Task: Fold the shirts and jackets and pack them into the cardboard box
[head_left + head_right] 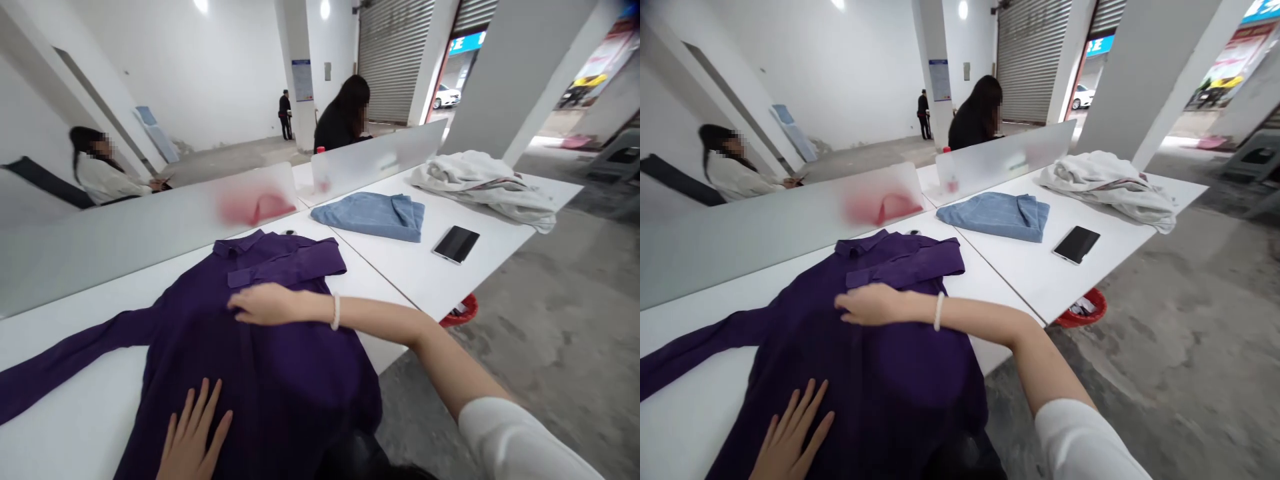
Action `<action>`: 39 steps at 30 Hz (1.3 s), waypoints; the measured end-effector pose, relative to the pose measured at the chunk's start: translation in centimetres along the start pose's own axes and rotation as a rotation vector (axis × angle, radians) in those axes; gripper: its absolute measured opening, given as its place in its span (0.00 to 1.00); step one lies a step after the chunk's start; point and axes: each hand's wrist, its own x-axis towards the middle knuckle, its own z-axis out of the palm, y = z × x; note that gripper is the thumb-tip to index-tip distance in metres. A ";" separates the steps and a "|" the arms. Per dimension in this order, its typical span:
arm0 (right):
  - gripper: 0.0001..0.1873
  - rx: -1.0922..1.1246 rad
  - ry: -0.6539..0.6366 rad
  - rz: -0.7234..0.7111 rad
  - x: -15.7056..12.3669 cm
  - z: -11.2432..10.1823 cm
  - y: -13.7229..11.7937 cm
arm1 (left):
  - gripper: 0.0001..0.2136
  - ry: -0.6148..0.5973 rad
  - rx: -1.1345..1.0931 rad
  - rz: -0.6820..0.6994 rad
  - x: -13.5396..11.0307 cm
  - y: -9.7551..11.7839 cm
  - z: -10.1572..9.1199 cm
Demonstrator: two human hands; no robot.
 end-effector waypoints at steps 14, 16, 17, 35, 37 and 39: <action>0.24 -0.012 -0.095 -0.146 -5.6 8.7 1.4 | 0.20 0.032 -0.338 -0.054 23.2 3.8 -9.0; 0.28 -0.047 -0.078 -0.110 -5.8 8.6 1.3 | 0.22 0.045 -0.348 -0.051 24.3 4.2 -8.6; 0.30 -0.064 -0.068 -0.085 -5.9 8.6 1.2 | 0.23 0.050 -0.350 -0.051 24.7 4.2 -8.5; 0.24 -0.058 0.091 0.523 -6.0 5.1 9.8 | 0.16 0.545 -0.725 -0.316 26.3 -1.5 -17.0; 0.24 -0.076 0.109 0.601 -6.7 4.5 11.5 | 0.14 0.462 -0.706 -0.426 25.9 -3.2 -15.3; 0.25 -0.086 0.117 0.647 -7.5 4.1 12.9 | 0.13 0.368 -0.677 -0.504 25.6 -4.8 -12.4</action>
